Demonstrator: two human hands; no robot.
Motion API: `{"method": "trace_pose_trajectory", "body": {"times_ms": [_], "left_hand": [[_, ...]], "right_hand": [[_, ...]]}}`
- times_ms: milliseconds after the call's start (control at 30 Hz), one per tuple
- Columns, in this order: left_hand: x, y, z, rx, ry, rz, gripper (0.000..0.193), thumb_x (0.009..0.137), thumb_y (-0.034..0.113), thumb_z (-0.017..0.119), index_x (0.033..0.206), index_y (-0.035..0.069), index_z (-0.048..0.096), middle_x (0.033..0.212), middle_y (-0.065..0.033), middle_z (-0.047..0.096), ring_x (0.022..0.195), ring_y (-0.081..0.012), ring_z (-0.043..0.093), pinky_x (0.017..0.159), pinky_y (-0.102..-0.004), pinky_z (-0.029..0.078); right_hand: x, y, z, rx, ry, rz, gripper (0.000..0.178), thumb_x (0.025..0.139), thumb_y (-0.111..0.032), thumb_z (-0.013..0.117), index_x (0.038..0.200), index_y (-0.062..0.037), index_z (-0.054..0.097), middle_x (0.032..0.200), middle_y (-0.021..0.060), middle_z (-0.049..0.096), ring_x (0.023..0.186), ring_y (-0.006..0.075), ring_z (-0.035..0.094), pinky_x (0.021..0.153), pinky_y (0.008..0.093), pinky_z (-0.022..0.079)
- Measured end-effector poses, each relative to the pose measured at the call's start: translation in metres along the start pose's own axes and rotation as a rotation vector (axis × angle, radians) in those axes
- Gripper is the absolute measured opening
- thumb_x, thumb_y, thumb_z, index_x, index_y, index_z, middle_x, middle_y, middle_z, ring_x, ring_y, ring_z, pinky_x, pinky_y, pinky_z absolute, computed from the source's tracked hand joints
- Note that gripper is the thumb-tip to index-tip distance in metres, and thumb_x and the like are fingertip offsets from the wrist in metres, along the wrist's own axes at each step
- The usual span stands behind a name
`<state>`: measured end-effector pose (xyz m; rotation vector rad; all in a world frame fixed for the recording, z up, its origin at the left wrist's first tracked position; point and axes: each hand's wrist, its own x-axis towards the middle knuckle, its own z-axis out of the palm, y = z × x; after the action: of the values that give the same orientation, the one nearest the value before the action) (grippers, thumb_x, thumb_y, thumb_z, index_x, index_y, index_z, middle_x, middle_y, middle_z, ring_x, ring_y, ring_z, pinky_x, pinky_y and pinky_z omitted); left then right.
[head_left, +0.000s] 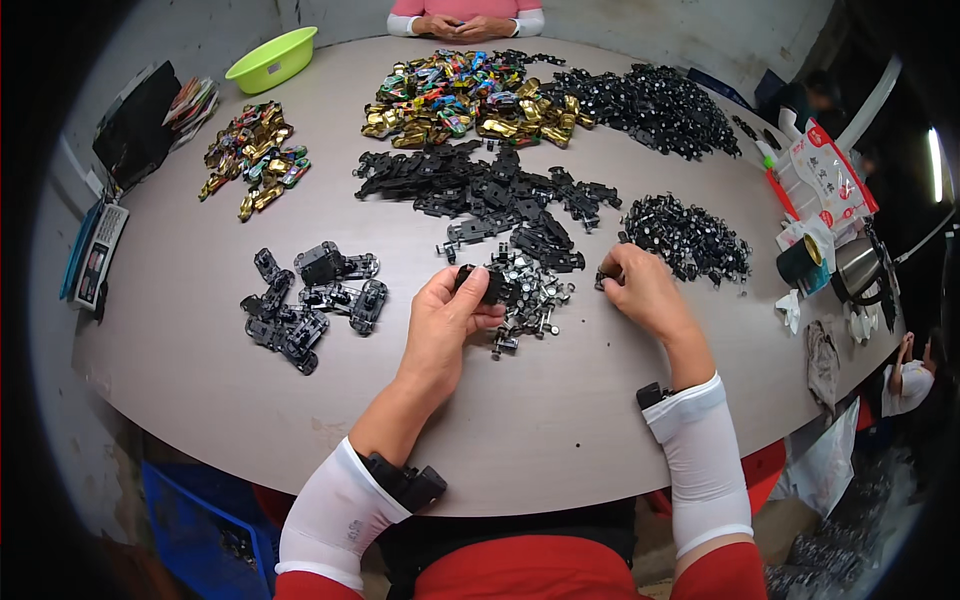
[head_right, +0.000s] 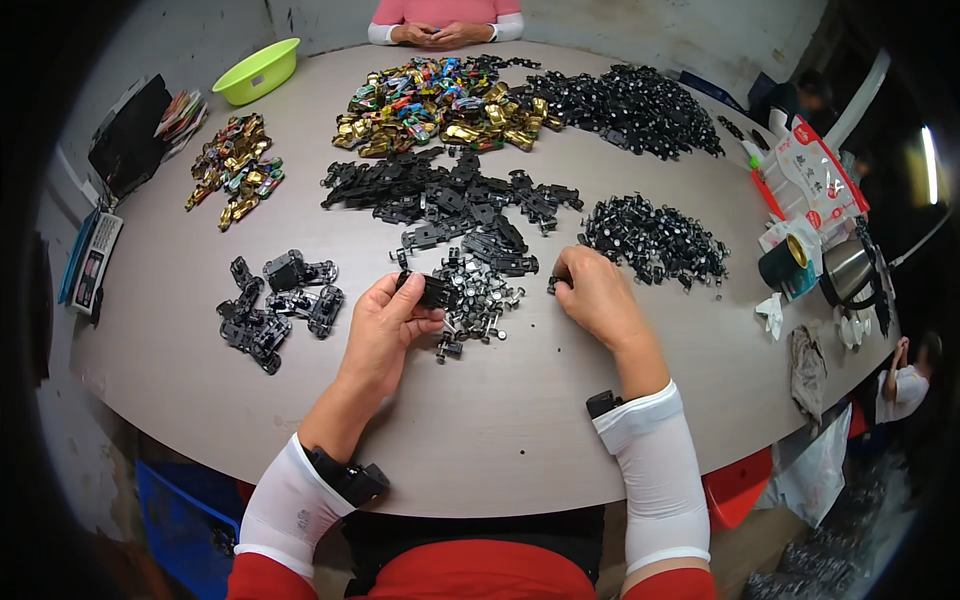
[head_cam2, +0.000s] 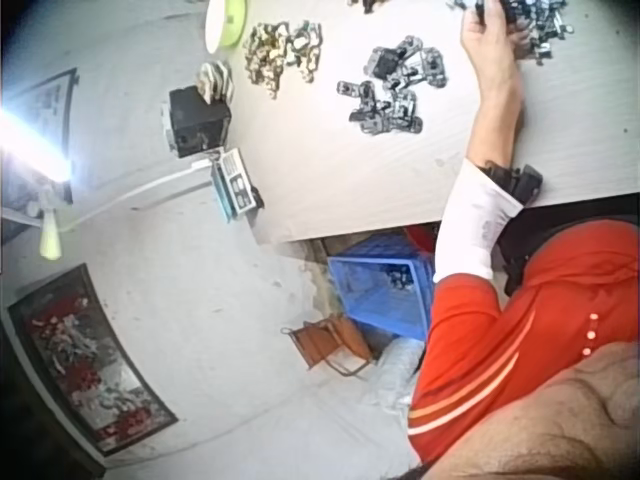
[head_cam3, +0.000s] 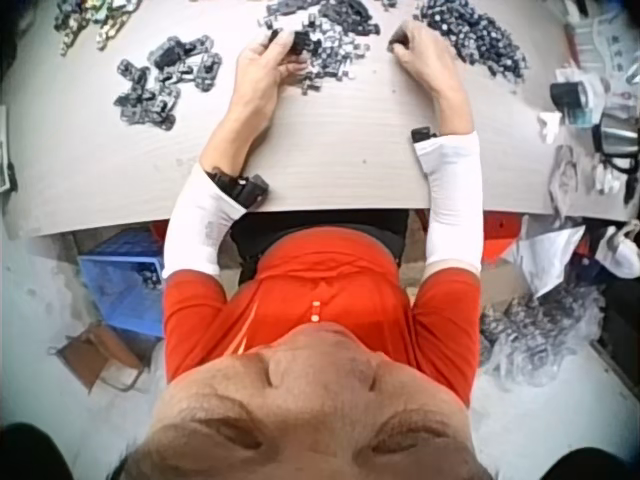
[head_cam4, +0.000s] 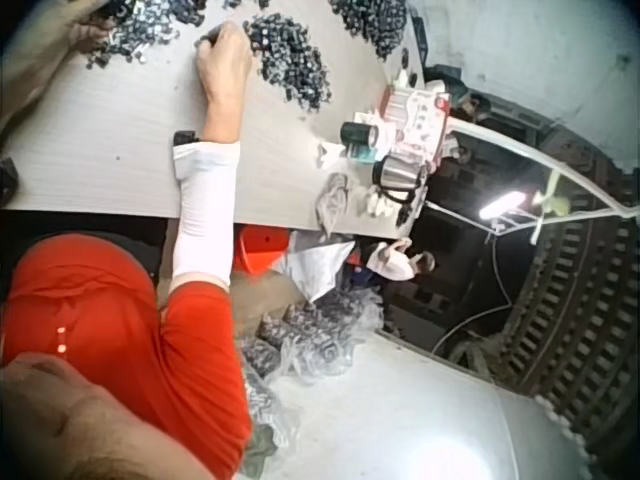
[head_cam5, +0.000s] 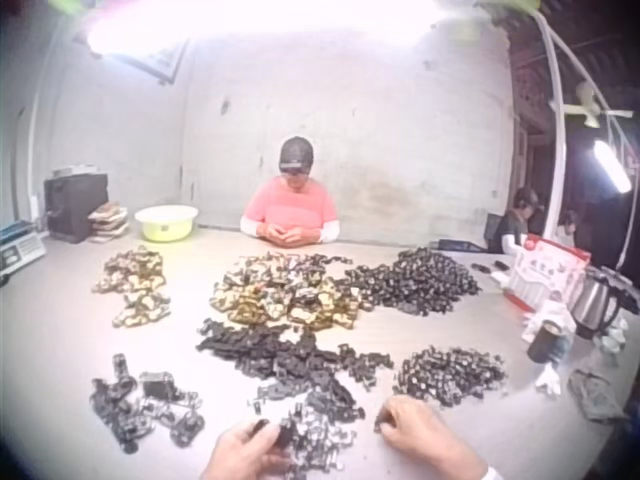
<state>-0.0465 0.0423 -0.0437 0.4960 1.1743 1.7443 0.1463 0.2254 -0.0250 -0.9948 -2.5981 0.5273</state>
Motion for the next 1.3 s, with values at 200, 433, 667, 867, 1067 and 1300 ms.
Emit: {"method": "trace_pose_trajectory", "body": {"times_ms": [200, 433, 667, 867, 1067, 1300], "left_hand": [[-0.003, 0.002, 0.004, -0.038, -0.032, -0.037, 0.019, 0.098, 0.025, 0.06, 0.099, 0.006, 0.059, 0.093, -0.0055, 0.068, 0.079, -0.0144, 0.065, 0.073, -0.0295, 0.055], [-0.004, 0.004, 0.007, -0.073, -0.071, -0.049, 0.019, 0.097, 0.023, 0.059, 0.101, 0.005, 0.059, 0.094, -0.0066, 0.067, 0.081, -0.0155, 0.065, 0.076, -0.0313, 0.055], [0.0, 0.004, 0.001, -0.068, -0.033, -0.011, 0.02, 0.097, 0.023, 0.059, 0.103, 0.005, 0.059, 0.096, -0.007, 0.067, 0.083, -0.0156, 0.065, 0.077, -0.0321, 0.055], [0.0, 0.003, -0.004, -0.069, -0.022, 0.001, 0.021, 0.097, 0.024, 0.059, 0.105, 0.004, 0.059, 0.098, -0.0073, 0.067, 0.084, -0.0152, 0.065, 0.079, -0.0315, 0.055], [-0.001, 0.005, 0.0, -0.049, -0.018, -0.008, 0.022, 0.097, 0.024, 0.061, 0.104, 0.004, 0.059, 0.097, -0.0072, 0.068, 0.082, -0.0147, 0.065, 0.078, -0.0307, 0.055], [0.0, 0.002, 0.0, -0.052, -0.02, -0.007, 0.02, 0.096, 0.023, 0.062, 0.103, 0.005, 0.059, 0.094, -0.0064, 0.068, 0.08, -0.0143, 0.066, 0.076, -0.03, 0.056]], "right_hand": [[-0.008, 0.001, 0.002, 0.143, 0.064, 0.065, 0.016, 0.074, -0.007, 0.068, 0.087, 0.0009, 0.063, 0.086, 0.0144, 0.064, 0.084, 0.0296, 0.063, 0.076, 0.0383, 0.049], [-0.009, 0.01, 0.007, 0.091, 0.107, 0.006, 0.015, 0.074, -0.008, 0.07, 0.085, 0.0005, 0.063, 0.084, 0.0143, 0.063, 0.08, 0.0291, 0.062, 0.074, 0.0382, 0.049], [-0.013, -0.009, 0.001, 0.128, 0.154, 0.003, 0.013, 0.077, -0.007, 0.068, 0.087, 0.0004, 0.064, 0.083, 0.0139, 0.063, 0.079, 0.0286, 0.063, 0.073, 0.0368, 0.05], [-0.032, -0.041, 0.006, 0.199, -0.075, -0.142, 0.013, 0.08, -0.008, 0.068, 0.09, -0.0007, 0.065, 0.084, 0.0135, 0.065, 0.078, 0.028, 0.064, 0.072, 0.0369, 0.051], [-0.037, -0.058, 0.016, 0.3, 0.065, -0.108, 0.015, 0.081, -0.008, 0.068, 0.094, -0.0014, 0.066, 0.084, 0.0131, 0.065, 0.07, 0.0273, 0.063, 0.066, 0.0361, 0.051], [-0.023, -0.05, 0.034, 0.361, 0.113, -0.072, 0.018, 0.081, -0.01, 0.07, 0.097, -0.0022, 0.068, 0.084, 0.0103, 0.065, 0.064, 0.0211, 0.06, 0.062, 0.0314, 0.05]]}}
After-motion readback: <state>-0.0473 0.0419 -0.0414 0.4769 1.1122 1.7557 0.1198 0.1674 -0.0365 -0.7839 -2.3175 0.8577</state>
